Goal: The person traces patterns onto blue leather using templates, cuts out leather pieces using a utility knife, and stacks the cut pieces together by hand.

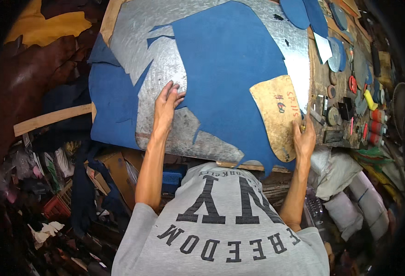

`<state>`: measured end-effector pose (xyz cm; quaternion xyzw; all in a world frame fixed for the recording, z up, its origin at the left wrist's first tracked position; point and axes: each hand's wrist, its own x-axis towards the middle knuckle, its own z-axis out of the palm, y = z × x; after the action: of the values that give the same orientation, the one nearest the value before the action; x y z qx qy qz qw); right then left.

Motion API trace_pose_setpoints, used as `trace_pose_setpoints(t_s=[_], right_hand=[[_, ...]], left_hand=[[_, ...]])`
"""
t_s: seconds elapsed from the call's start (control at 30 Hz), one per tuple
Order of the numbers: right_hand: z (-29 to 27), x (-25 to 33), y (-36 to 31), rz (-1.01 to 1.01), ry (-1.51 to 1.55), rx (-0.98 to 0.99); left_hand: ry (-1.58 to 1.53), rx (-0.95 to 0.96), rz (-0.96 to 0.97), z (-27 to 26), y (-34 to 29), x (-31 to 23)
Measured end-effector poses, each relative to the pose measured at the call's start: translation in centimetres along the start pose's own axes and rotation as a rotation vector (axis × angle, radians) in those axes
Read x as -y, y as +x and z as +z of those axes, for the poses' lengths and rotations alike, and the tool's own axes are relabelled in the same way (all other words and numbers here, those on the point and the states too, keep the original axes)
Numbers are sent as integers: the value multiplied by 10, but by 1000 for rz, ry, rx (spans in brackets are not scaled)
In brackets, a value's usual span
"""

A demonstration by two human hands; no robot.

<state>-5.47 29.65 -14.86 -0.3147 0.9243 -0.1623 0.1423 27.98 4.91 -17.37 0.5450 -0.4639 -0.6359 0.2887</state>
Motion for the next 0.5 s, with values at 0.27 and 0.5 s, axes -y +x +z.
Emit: trace_pose_setpoints(t_s=[0.27,0.5], right_hand=[[4,33,-62,147,-150,10],[15,35,-74,284,-162,-109]], left_hand=[[576,353,-29,-25,13,1],[633,440,64,-32,40,16]])
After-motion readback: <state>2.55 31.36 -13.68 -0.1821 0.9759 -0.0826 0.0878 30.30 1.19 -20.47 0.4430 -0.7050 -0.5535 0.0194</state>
